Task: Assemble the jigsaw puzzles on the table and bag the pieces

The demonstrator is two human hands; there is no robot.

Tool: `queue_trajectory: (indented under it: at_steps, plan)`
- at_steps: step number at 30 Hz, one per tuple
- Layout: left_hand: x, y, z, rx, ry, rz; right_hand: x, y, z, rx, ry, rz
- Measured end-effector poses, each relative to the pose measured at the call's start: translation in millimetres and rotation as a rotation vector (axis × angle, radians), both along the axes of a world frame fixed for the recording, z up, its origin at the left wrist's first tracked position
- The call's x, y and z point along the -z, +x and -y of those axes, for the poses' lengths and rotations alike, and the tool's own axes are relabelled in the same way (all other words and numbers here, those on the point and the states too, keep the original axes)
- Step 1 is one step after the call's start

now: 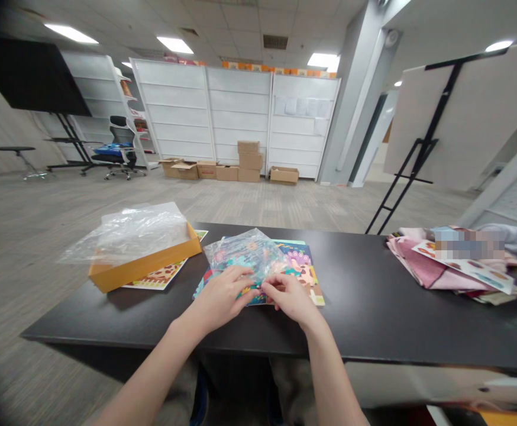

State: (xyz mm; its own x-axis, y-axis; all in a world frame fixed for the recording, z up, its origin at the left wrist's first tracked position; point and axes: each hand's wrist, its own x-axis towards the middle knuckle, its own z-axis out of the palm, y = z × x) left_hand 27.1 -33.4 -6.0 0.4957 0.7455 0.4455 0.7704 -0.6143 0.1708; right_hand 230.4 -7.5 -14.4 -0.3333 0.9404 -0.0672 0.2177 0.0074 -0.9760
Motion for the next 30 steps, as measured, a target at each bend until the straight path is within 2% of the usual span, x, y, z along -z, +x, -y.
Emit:
queue_trajectory:
  at_steps: [8, 19, 25, 30]
  plan:
    - [7.0, -10.0, -6.2, -0.036, -0.022, -0.042, 1.3, -4.9, -0.6, 0.052, 0.012, -0.087]
    - [5.0, -6.6, -7.0, -0.17, -0.043, -0.074, 3.0, 1.7, -2.7, 0.127, -0.129, -0.169]
    - [4.9, -6.9, -7.6, -0.199, -0.036, -0.003, -14.2, 24.9, 6.5, 0.033, -0.144, -0.129]
    - [-2.6, -1.6, -5.0, -0.203, 0.05, 0.227, -23.3, 37.3, 14.7, -0.108, -0.141, -0.153]
